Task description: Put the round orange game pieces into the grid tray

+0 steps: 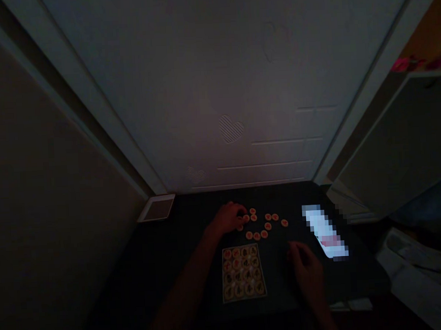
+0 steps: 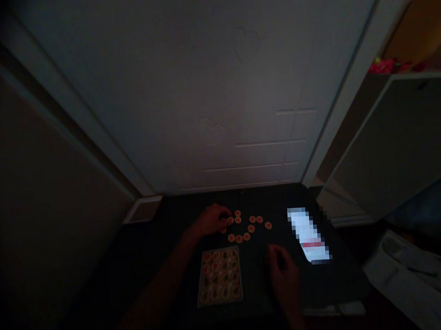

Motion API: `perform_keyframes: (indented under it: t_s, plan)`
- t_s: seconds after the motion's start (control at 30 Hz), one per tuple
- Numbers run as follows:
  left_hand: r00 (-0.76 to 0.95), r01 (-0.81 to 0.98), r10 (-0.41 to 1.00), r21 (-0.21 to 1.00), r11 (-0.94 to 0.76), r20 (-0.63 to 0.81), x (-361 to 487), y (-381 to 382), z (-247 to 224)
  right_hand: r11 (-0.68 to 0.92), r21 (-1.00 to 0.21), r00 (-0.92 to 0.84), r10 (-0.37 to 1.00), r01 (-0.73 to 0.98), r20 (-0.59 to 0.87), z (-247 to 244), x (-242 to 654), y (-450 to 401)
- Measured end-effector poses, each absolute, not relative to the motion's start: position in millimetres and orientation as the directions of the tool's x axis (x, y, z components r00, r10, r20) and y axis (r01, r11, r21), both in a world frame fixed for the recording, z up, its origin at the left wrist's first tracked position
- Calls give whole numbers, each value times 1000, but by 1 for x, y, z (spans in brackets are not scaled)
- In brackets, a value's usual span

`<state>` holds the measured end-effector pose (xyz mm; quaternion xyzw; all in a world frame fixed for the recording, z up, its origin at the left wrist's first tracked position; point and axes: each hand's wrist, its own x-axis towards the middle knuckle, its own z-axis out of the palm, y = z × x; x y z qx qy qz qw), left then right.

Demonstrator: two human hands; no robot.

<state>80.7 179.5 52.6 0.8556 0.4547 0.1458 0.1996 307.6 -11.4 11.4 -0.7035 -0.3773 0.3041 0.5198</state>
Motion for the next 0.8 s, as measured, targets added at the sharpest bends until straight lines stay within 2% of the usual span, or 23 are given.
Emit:
perform_keyframes:
  t_s: [0.4, 0.8]
  plan:
    - [553, 727, 833, 474, -496, 23, 86, 177, 62, -202, -953, 539, 841, 227, -50, 4, 310, -12]
    - [564, 646, 825, 610, -459, 24, 74, 185, 68, -199, -954, 547, 836, 225, -45, 6, 308, -11]
